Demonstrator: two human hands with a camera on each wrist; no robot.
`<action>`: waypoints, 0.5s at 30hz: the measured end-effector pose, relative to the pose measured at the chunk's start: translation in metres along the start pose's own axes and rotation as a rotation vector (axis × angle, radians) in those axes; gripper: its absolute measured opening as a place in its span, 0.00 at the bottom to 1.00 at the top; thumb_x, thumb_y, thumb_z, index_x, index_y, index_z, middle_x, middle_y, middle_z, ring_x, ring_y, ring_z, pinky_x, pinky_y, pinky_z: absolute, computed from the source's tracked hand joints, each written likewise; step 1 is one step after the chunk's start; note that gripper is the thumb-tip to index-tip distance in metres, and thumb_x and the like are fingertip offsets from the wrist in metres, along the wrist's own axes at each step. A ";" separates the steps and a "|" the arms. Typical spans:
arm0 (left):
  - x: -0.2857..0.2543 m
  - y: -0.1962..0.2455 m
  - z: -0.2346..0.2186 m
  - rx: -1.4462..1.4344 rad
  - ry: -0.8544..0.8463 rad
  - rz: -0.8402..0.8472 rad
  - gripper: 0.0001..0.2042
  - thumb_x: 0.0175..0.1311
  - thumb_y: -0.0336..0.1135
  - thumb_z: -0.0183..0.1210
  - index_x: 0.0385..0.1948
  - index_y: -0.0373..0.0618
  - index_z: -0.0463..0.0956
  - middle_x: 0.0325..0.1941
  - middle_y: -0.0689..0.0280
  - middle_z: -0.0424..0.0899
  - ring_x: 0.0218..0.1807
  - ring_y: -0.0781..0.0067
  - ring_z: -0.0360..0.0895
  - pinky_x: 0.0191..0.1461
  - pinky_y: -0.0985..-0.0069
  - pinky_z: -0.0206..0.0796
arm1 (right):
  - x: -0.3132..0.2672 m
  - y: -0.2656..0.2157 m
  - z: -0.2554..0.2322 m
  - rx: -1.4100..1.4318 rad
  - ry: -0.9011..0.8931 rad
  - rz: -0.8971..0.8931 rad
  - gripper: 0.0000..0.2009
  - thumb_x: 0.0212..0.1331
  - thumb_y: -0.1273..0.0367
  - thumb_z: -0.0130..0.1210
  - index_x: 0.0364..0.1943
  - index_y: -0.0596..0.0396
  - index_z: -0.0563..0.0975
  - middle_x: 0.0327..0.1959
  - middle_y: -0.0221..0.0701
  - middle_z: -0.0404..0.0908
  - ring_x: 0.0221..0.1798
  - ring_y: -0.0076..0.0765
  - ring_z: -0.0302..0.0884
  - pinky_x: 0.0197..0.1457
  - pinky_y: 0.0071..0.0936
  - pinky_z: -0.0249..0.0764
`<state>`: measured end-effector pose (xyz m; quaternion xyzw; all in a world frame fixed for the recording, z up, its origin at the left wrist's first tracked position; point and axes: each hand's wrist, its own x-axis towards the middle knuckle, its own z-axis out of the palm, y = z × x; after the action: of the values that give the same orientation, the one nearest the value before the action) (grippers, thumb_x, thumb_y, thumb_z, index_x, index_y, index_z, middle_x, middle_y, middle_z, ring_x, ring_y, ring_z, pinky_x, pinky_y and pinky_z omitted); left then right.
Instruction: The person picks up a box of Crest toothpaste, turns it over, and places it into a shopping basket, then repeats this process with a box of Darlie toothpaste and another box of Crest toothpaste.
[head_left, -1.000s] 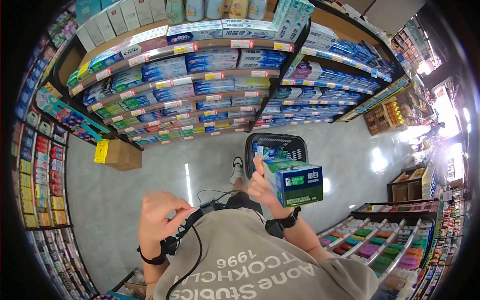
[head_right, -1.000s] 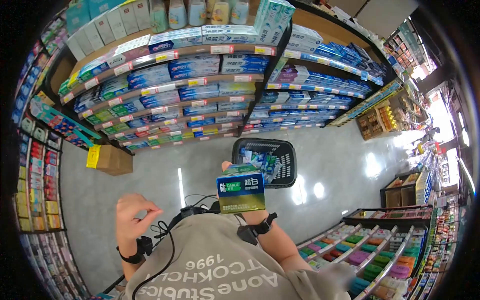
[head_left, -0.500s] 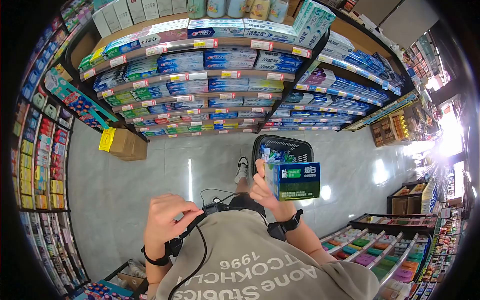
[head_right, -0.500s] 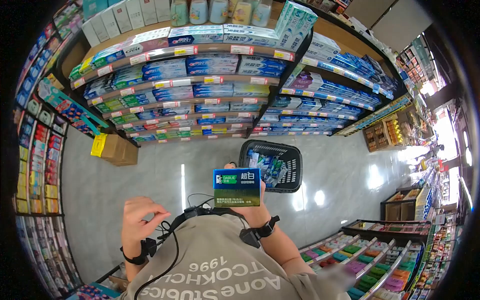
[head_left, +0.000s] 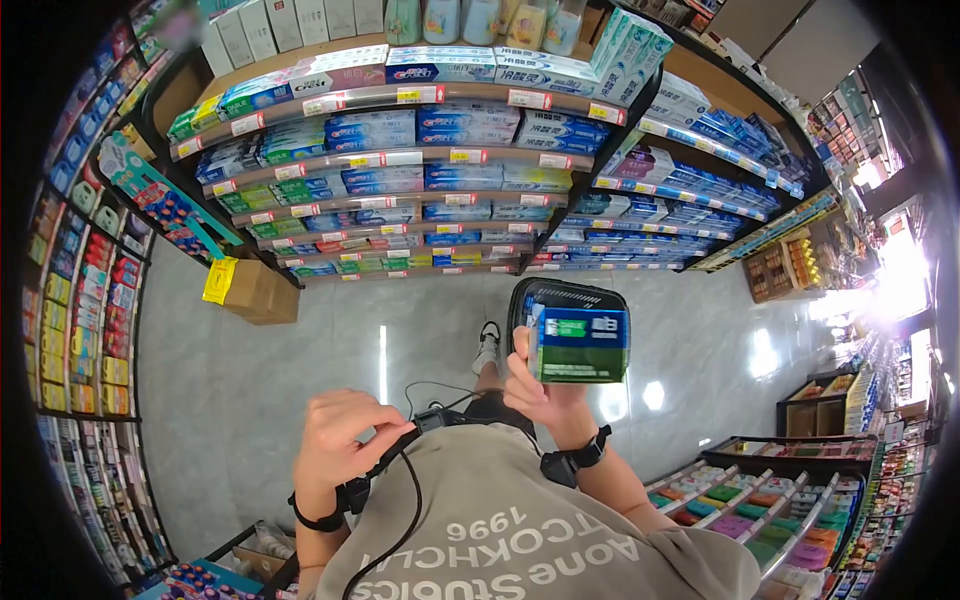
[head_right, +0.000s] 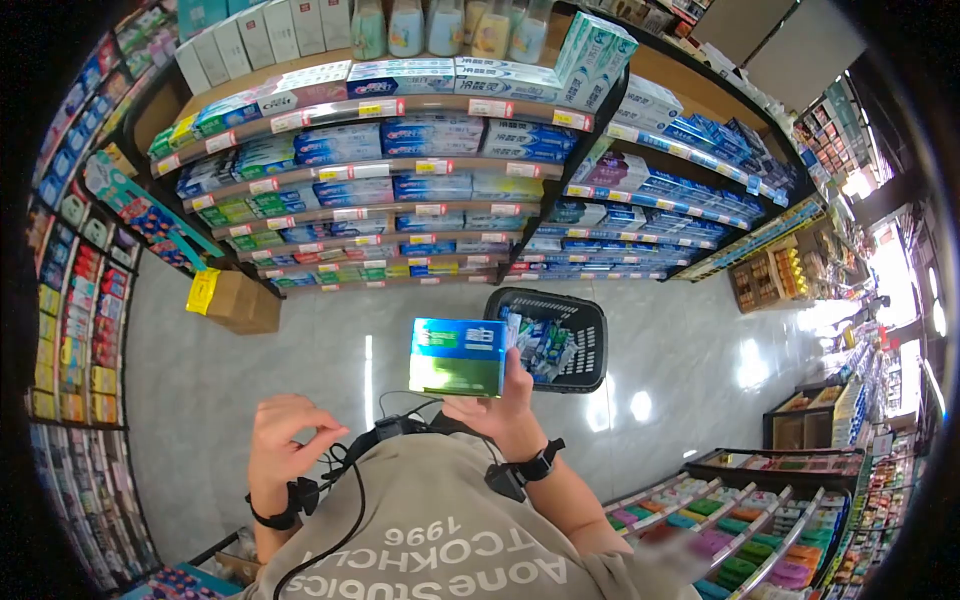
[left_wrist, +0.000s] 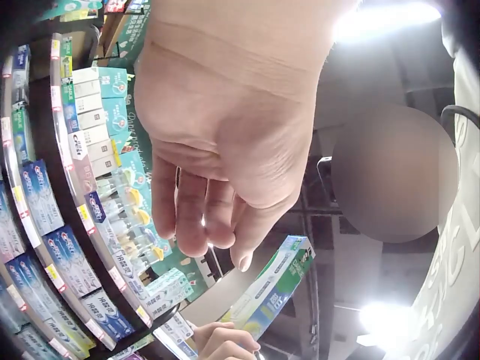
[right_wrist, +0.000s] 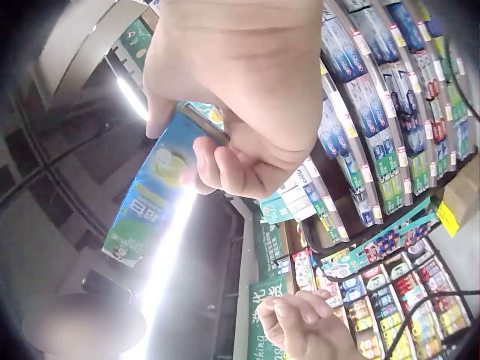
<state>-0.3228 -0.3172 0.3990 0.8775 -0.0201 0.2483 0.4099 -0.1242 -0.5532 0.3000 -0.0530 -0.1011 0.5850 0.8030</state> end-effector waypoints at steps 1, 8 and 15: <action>-0.001 0.000 -0.002 0.002 -0.013 0.001 0.08 0.48 0.25 0.74 0.25 0.42 0.81 0.20 0.66 0.81 0.21 0.68 0.77 0.30 0.74 0.67 | 0.000 -0.001 0.001 -0.067 -0.027 0.003 0.31 0.68 0.39 0.51 0.60 0.50 0.71 0.31 0.33 0.75 0.24 0.27 0.63 0.31 0.26 0.59; 0.005 -0.010 0.001 -0.602 0.438 -0.433 0.27 0.58 0.31 0.69 0.61 0.40 0.73 0.56 0.57 0.83 0.50 0.69 0.83 0.52 0.72 0.74 | 0.006 -0.014 0.060 -0.758 0.457 -0.228 0.22 0.59 0.68 0.71 0.54 0.49 0.71 0.45 0.32 0.80 0.42 0.23 0.78 0.38 0.22 0.70; 0.001 -0.038 0.009 -0.366 0.084 -0.408 0.41 0.51 0.34 0.76 0.71 0.45 0.67 0.70 0.61 0.76 0.70 0.62 0.73 0.65 0.64 0.69 | 0.018 0.007 0.099 -1.490 0.375 -0.586 0.28 0.47 0.74 0.78 0.51 0.56 0.74 0.41 0.30 0.81 0.44 0.24 0.80 0.48 0.23 0.76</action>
<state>-0.3094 -0.2988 0.3678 0.7636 0.1296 0.1890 0.6036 -0.1471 -0.5369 0.3970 -0.6404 -0.3371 0.1123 0.6809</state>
